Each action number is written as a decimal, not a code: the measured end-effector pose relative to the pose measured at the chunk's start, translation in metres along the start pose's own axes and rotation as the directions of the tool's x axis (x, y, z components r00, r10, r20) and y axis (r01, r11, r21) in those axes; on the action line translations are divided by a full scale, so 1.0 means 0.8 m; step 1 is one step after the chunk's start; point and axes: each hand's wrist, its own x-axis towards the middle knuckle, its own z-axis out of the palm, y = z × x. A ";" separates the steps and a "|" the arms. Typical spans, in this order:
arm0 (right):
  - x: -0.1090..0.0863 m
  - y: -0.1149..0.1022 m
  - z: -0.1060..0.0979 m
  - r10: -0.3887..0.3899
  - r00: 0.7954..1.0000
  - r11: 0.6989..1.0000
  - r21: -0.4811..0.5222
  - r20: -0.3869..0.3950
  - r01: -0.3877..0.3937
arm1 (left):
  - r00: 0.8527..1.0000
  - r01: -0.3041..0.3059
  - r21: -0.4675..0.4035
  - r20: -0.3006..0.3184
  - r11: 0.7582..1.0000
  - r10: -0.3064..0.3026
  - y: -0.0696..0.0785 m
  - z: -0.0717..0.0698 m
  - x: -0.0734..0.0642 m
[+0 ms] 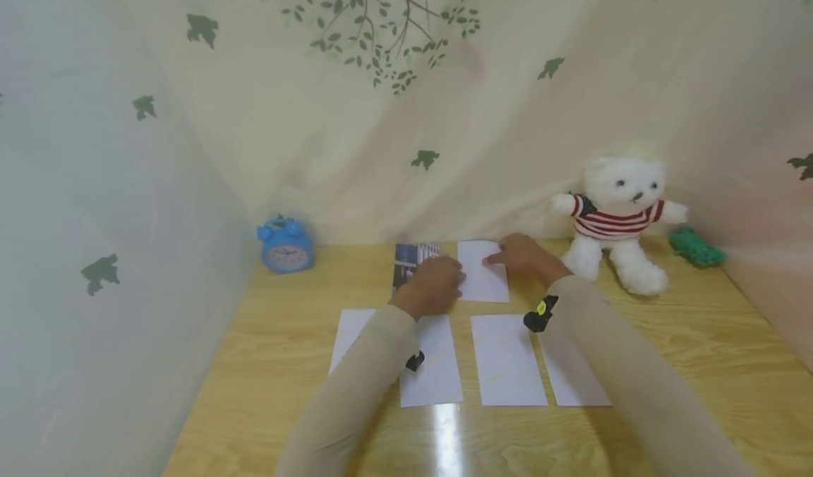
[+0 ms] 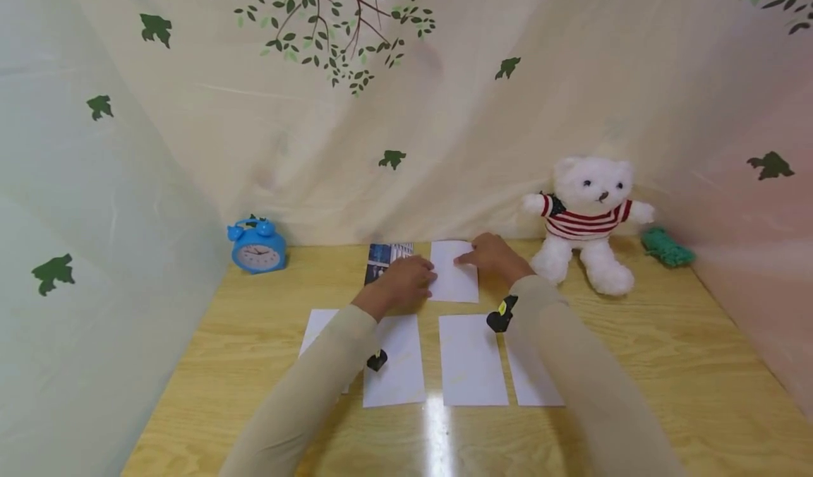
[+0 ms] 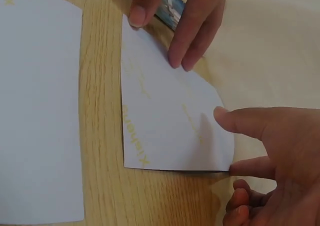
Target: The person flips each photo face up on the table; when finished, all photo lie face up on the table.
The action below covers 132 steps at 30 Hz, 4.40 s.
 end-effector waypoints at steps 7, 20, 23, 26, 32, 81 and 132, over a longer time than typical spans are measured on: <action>0.006 0.003 -0.007 0.105 0.992 0.939 0.323 0.063 -0.120 | 0.996 0.072 -0.066 0.063 0.995 -0.068 0.005 -0.007 0.000; 0.005 -0.008 -0.009 0.195 0.981 0.660 0.739 0.003 -0.133 | 0.989 0.143 -0.255 0.010 0.956 -0.145 0.012 -0.010 0.002; 0.001 -0.016 -0.016 0.165 0.986 0.579 0.807 0.028 -0.119 | 0.984 0.163 -0.290 -0.025 0.943 -0.177 0.016 -0.006 0.013; -0.008 -0.027 -0.024 0.160 0.987 0.542 0.833 0.028 -0.112 | 0.969 0.218 -0.350 -0.031 0.911 -0.244 0.022 -0.005 0.022; -0.008 -0.034 -0.021 0.160 0.987 0.519 0.851 -0.003 -0.081 | 0.940 0.286 -0.421 -0.054 0.861 -0.338 0.034 -0.010 0.030; -0.034 -0.100 0.053 -0.188 0.972 0.982 -0.038 -0.138 0.184 | 0.886 0.302 -0.642 -0.083 0.704 -0.456 -0.058 -0.028 -0.081; -0.070 -0.253 0.164 -0.202 0.977 0.962 0.198 0.062 0.187 | 0.878 0.466 -0.448 0.336 0.763 -0.340 -0.134 0.013 -0.216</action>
